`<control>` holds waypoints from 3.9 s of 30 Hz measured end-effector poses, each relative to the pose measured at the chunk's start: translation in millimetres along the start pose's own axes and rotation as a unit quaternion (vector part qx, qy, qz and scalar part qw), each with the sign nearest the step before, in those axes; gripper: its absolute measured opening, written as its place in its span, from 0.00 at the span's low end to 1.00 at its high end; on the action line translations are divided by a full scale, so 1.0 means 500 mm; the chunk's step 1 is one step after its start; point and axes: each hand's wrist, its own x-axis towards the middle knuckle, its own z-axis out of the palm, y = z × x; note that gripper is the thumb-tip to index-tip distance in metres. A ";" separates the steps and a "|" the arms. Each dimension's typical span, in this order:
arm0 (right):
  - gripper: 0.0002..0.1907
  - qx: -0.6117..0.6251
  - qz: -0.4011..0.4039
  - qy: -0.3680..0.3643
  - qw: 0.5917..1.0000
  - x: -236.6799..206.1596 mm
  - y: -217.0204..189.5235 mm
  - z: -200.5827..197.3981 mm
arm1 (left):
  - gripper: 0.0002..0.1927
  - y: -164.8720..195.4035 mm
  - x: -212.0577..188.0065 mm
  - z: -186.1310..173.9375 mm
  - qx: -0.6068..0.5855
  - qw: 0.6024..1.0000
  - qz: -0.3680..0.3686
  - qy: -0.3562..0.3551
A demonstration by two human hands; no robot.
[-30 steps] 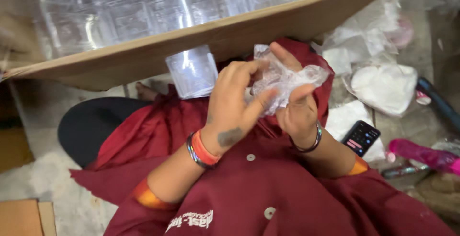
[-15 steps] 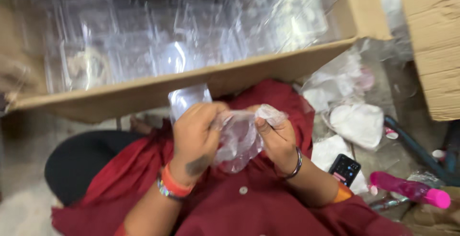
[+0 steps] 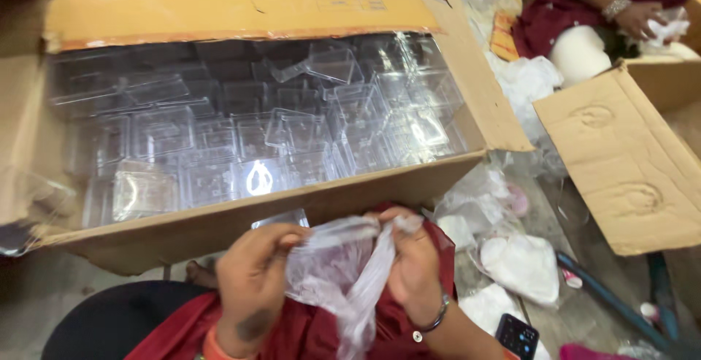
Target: The person sits on the floor and packs clear plastic containers into white poly bags. They pick up containers from a large cardboard box, place them into bags, and set the filled bags aside. The person handles the containers one at a time, occasionally inspecting them before packing.
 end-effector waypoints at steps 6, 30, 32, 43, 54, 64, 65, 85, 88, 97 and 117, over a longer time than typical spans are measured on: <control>0.06 0.101 0.070 -0.209 0.970 0.046 -0.029 -0.021 | 0.04 -0.022 -0.028 -0.073 -0.655 0.742 -0.135 -0.043; 0.14 -0.299 0.184 -0.135 0.927 -0.002 0.097 -0.014 | 0.06 -0.162 -0.149 -0.051 -0.479 0.768 -0.411 0.113; 0.13 -0.444 -0.032 -0.170 0.879 0.035 0.113 0.012 | 0.11 -0.191 -0.137 -0.033 -0.377 0.879 -0.275 0.100; 0.19 -0.602 -0.319 -0.207 0.702 0.063 0.101 0.077 | 0.32 -0.282 -0.116 -0.076 -0.369 0.870 -0.318 0.070; 0.18 -0.560 0.024 -0.122 0.819 0.126 0.242 -0.040 | 0.09 -0.415 -0.136 -0.012 -0.226 0.921 -0.295 0.119; 0.33 -0.190 0.208 -0.168 0.945 -0.013 0.071 -0.074 | 0.07 -0.220 -0.072 0.074 0.079 0.983 -0.153 0.067; 0.36 -0.177 0.197 -0.137 0.955 -0.023 0.053 -0.092 | 0.07 -0.203 -0.059 0.091 0.122 0.990 -0.071 0.019; 0.45 -0.311 -0.135 0.707 0.621 0.280 -0.127 -0.618 | 0.24 -0.207 0.027 0.101 0.553 0.827 0.072 -0.067; 0.41 -0.217 -0.157 0.682 0.681 0.342 -0.200 -0.629 | 0.25 -0.215 0.030 0.107 0.560 0.822 0.076 -0.067; 0.52 -0.584 -0.106 0.458 0.662 0.371 -0.244 -0.703 | 0.25 -0.244 0.015 0.106 0.616 0.777 0.108 -0.066; 0.42 -0.623 -0.009 0.287 0.728 0.761 -0.148 -0.670 | 0.27 -0.411 0.009 0.087 0.578 0.816 0.021 0.005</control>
